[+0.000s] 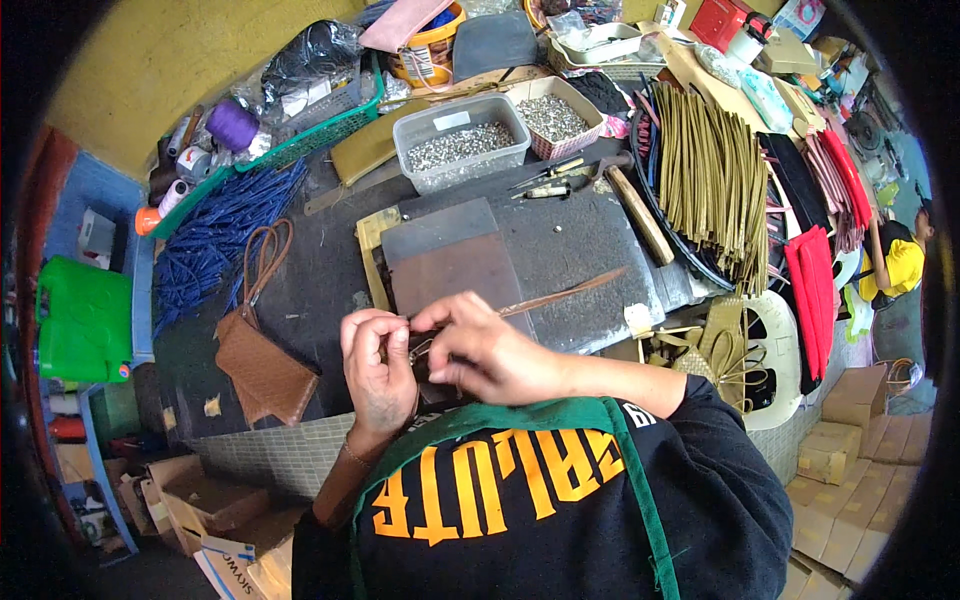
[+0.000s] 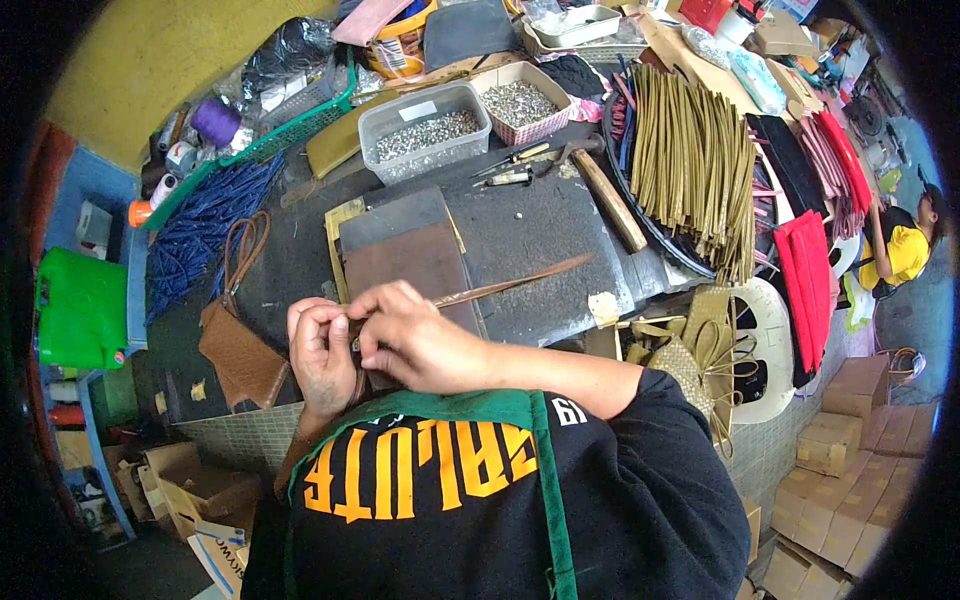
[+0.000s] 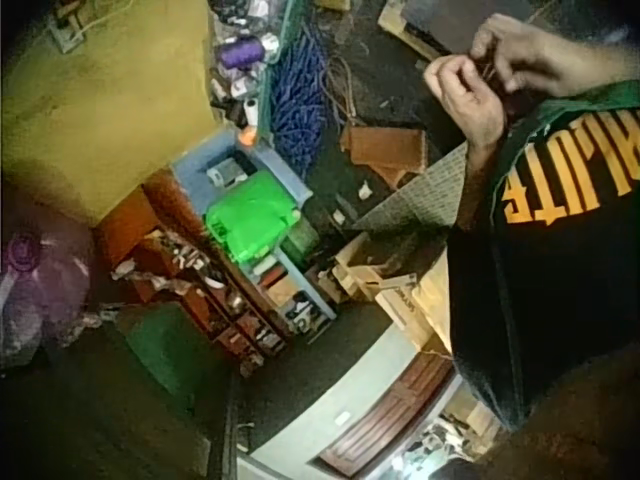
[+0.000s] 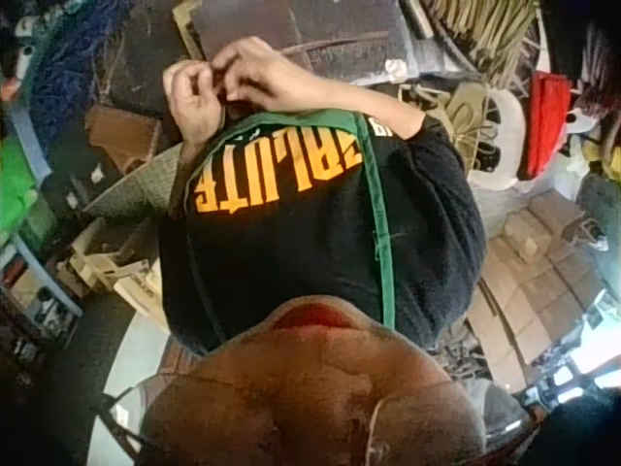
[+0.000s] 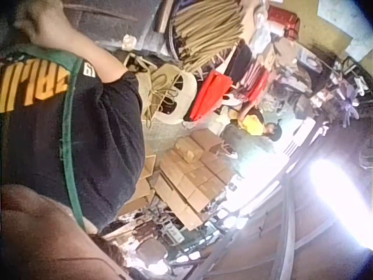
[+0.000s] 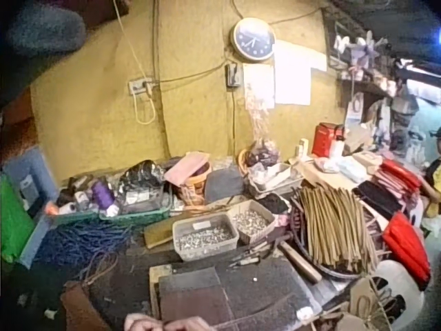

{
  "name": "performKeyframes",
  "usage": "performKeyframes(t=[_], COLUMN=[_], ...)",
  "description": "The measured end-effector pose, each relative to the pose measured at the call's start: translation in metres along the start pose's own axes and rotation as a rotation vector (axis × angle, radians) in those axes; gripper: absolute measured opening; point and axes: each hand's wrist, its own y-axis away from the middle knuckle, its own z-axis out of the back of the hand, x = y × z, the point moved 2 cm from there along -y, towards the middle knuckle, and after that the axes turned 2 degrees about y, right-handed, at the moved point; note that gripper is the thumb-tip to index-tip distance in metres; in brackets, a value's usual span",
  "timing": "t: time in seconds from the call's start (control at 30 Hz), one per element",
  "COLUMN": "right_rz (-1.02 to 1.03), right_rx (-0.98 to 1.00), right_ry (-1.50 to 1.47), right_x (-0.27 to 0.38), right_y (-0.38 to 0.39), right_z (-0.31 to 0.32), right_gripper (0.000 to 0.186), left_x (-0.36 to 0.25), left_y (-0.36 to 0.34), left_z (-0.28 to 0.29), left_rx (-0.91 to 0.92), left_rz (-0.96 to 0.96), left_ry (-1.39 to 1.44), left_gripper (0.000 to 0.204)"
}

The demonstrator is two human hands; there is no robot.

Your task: The person loops a leather strap, inserts a metal rivet through the strap and pouch connector, and hammers the rivet securely in place.

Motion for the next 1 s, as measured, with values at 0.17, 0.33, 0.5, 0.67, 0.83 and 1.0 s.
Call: performKeyframes(t=[0.17,0.33,0.5,0.67,0.83,1.0], right_rz=[-0.264,-0.377,-0.348,-0.675,-0.517,-0.415], right_rx=[-0.313,0.015,0.149,0.429,-0.054,-1.292], right_ry=[0.275,0.781,0.381,0.259,0.148,0.440], right_x=[-0.084,-0.178,-0.100,-0.053,-0.007,0.032], right_y=[-0.012,0.023,0.018,0.051,0.086,0.146], right_z=[0.057,0.081,0.074,0.075,0.131,0.266], right_gripper=[0.007,0.016,0.061,0.067,0.024,0.020], left_x=[0.001,-0.001,0.006,0.014,0.020,0.024], left_y=[0.014,0.011,0.012,0.012,0.019,0.031], left_z=[-0.002,-0.003,-0.001,0.005,0.006,0.010], left_rx=[0.072,0.119,0.090,0.032,0.123,0.279], left_rz=[0.219,0.246,0.326,0.297,0.393,0.587], left_ry=[0.507,0.536,0.658,0.632,0.447,0.261], left_gripper=[0.004,0.005,0.005,0.006,0.020,0.023])
